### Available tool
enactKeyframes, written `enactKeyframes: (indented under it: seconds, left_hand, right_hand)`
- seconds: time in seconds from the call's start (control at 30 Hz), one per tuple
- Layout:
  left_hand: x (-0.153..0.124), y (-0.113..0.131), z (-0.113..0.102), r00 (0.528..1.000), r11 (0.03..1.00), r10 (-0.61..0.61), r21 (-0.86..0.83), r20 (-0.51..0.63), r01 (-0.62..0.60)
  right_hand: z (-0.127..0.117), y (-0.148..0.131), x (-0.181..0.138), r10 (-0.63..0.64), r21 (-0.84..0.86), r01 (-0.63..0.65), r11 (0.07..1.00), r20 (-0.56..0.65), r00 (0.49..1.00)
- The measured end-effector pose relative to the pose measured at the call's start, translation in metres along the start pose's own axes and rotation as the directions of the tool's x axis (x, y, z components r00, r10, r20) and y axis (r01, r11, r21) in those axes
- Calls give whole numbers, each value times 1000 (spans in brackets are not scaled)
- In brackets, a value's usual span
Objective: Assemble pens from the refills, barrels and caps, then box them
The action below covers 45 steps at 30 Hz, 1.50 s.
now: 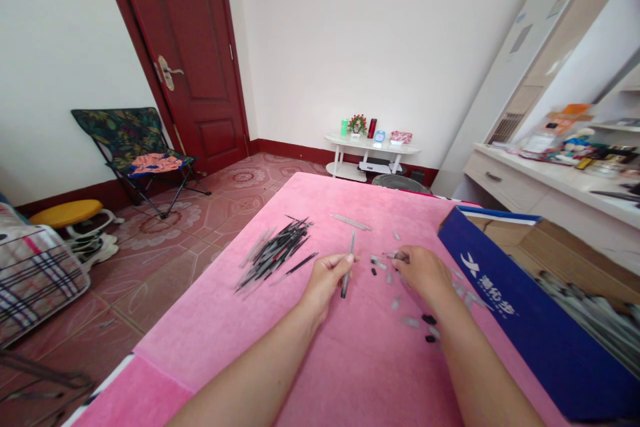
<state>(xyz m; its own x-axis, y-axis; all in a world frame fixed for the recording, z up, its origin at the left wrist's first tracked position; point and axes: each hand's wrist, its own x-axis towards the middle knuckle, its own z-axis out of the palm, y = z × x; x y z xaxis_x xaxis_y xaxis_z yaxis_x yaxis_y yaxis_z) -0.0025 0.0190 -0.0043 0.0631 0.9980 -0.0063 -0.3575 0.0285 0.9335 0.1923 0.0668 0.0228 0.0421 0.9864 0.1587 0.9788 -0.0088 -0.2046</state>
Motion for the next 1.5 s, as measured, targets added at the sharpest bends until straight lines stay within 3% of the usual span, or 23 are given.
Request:
enactKeyframes:
  seconds: [0.13,0.27,0.33,0.43,0.63,0.83,1.1,1.5]
  left_hand:
    - [0,1,1,1000,1000,-10,6,-12,10]
    - [-1,0,1,1000,999,-6,32,-5,6]
    - [-2,0,1,1000,998,4,59,4,-4]
    - [-5,3,4,999,993,10,113,41,-15]
    - [-9,7,8,995,987,-2,158,103,-14]
    - [-7,5,8,990,976,-14,217,141,-17]
    - [-8,6,9,979,960,-21,279,204,-38]
    - [-7,1,7,976,963,-16,267,219,-44]
  right_hand:
    - [0,-3,-6,27,-72,-19,997,119,993]
    - [3,-9,-8,51,-109,-39,993,110,993]
    - [0,-8,-6,22,-69,-16,998,94,995]
    - [-11,-3,-2,-94,133,86,987,55,994]
    - [-29,2,-1,-284,598,210,774,32,958]
    - [-34,3,-2,-170,812,74,579,32,985]
    - [-31,-8,-5,-161,916,-16,401,87,983]
    - [-31,-13,-6,-113,936,-36,350,80,990]
